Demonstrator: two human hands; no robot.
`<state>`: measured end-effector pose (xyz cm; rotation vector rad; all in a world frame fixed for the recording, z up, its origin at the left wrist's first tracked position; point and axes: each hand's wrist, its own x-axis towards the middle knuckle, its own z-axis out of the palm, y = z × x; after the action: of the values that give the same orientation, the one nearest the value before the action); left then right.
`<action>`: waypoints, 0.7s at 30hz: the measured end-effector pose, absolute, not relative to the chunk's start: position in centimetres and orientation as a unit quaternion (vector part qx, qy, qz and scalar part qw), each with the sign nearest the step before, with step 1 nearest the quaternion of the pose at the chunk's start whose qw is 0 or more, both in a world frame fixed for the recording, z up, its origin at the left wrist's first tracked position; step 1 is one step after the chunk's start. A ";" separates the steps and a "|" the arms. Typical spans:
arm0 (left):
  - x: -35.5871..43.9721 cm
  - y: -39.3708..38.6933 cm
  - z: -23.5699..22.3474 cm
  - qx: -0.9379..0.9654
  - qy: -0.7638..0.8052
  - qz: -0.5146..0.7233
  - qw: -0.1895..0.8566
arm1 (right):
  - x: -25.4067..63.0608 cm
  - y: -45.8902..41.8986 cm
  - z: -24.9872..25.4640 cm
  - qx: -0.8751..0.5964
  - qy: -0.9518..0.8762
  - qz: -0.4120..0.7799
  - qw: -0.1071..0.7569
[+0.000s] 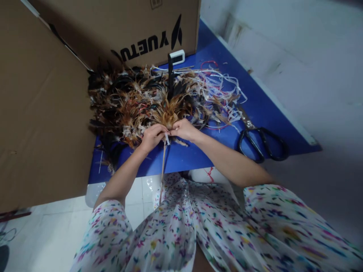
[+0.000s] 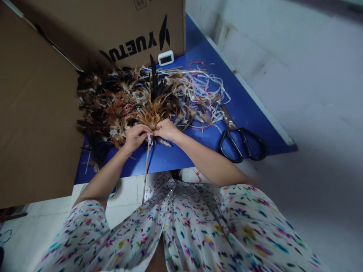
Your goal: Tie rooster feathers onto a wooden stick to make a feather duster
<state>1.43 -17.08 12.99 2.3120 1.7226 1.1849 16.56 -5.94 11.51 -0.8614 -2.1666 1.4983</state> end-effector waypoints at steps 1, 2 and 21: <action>1.5 -16.8 13.0 0.725 0.572 0.382 0.029 | 16.5 -5.9 11.5 -0.306 -0.767 0.533 0.186; 1.5 -16.6 13.1 0.711 0.591 0.378 0.044 | 16.5 -5.9 11.6 -0.308 -0.765 0.535 0.184; 1.2 -15.3 11.7 0.609 0.654 0.406 0.191 | 18.0 -5.9 13.9 -0.311 -0.813 0.471 0.144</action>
<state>1.23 -15.32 11.65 1.7107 1.8367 1.1401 18.01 -5.92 13.91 -0.8953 -2.3436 1.3589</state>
